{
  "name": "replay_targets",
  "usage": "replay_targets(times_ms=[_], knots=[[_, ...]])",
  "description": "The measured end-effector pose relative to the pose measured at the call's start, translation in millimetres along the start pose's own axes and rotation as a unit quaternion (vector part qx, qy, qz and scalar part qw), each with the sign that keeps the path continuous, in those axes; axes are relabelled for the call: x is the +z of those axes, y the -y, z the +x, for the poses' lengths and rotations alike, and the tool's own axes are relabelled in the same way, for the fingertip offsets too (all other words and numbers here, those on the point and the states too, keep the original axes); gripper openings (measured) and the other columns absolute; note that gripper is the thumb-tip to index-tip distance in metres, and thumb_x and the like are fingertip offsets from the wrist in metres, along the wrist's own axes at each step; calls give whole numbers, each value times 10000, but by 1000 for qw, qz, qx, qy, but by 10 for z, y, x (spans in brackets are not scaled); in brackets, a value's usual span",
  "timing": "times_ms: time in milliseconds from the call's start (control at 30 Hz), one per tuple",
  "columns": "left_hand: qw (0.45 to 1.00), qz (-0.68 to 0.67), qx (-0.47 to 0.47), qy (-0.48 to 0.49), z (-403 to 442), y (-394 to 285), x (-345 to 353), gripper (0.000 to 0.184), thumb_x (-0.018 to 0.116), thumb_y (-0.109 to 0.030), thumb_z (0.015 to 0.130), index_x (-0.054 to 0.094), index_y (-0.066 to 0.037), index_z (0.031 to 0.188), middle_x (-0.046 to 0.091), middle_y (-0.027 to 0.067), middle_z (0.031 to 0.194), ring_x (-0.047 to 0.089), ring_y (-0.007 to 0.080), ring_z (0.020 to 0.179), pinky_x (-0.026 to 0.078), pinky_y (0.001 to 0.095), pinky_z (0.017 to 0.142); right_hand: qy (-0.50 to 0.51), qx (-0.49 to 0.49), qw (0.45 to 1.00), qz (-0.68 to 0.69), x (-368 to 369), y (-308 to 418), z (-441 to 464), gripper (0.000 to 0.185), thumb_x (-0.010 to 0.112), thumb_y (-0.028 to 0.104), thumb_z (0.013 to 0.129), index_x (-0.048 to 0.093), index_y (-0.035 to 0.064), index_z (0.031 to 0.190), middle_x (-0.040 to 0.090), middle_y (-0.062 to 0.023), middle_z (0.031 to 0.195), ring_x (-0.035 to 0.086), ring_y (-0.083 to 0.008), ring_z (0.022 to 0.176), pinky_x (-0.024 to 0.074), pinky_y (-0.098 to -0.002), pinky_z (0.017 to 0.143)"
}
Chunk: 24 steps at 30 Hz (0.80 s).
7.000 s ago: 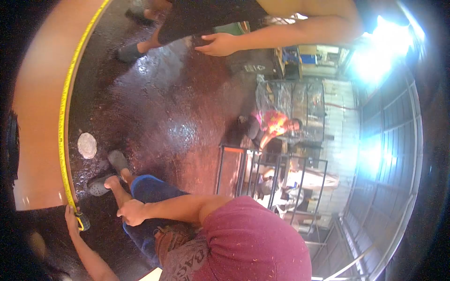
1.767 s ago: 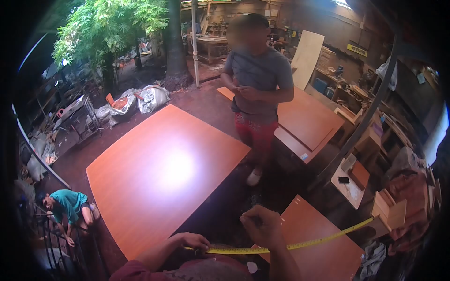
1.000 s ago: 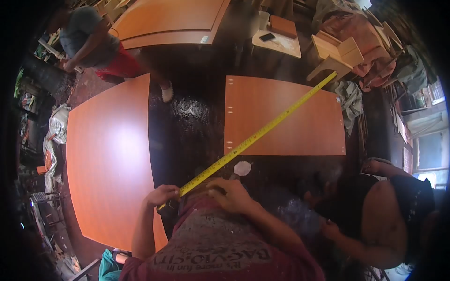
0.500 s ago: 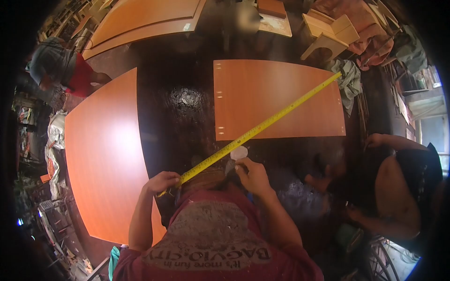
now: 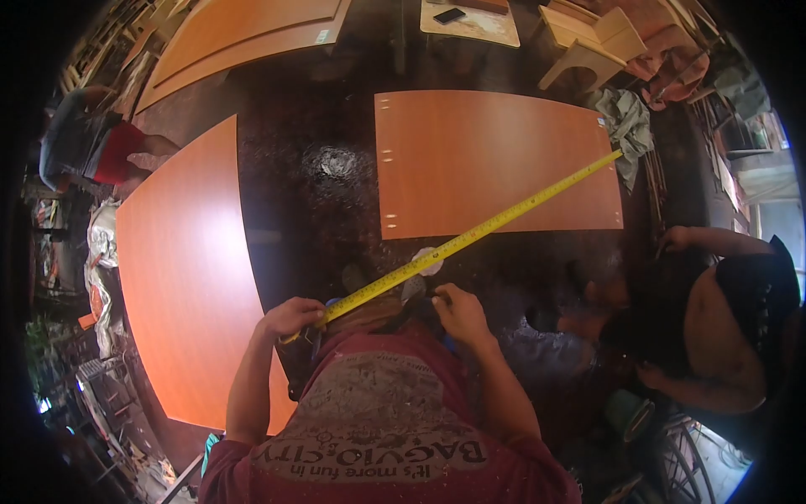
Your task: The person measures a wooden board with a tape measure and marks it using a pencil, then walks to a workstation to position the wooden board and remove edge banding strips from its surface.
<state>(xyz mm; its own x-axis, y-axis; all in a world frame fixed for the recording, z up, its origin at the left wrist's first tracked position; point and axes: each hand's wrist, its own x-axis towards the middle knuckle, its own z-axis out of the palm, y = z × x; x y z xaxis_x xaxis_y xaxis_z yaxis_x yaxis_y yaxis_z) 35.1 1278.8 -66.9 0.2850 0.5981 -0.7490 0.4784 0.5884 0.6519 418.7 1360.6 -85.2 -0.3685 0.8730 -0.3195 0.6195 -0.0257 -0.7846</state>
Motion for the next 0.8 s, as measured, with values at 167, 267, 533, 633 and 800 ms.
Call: replay_targets(times_ms=[167, 267, 533, 633, 800], knots=[[1000, 9, -8, 12, 227, -92, -130, 267, 545, -211, 977, 674, -10, 1097, 727, 79, 945, 665, 169, 923, 495, 319, 876, -72, 73, 990, 92, 75, -504, 186, 331, 643, 194, 921, 598, -14, 1175, 700, -155, 911, 695, -252, 758, 536, -346, 708], [999, 31, -10, 34, 603, -42, -318, 261, 541, -208, 978, 676, -11, 1086, 722, 72, 920, 654, 157, 897, 496, 318, 854, -123, 179, 957, 192, 148, -784, 389, 387, 622, 221, 945, 555, -18, 1242, 688, -118, 946, 679, -188, 755, 529, -312, 683], [988, 14, 40, 150, 2488, 283, -965, 230, 539, -189, 969, 676, -6, 984, 711, 74, 868, 665, 180, 832, 508, 326, 810, -287, 270, 907, 150, 294, -1817, 1367, 512, 610, 293, 975, 438, 19, 1372, 617, -106, 1111, 629, -146, 810, 534, -289, 647], [975, 58, 101, 188, 3284, 671, -1007, 217, 530, -164, 973, 669, 2, 961, 693, 72, 844, 653, 168, 810, 509, 329, 792, -371, 296, 868, 145, 418, -2660, 1832, 551, 613, 302, 975, 391, 45, 1410, 587, -103, 1158, 616, -161, 885, 537, -300, 647], [972, 24, 28, 231, 4308, 1170, -878, 192, 526, -125, 980, 664, 5, 957, 696, 67, 832, 637, 125, 778, 511, 299, 728, -508, 280, 814, 40, 364, -4212, 2350, 448, 579, 246, 978, 466, -57, 1287, 596, -207, 1214, 623, -262, 1042, 494, -389, 881]])
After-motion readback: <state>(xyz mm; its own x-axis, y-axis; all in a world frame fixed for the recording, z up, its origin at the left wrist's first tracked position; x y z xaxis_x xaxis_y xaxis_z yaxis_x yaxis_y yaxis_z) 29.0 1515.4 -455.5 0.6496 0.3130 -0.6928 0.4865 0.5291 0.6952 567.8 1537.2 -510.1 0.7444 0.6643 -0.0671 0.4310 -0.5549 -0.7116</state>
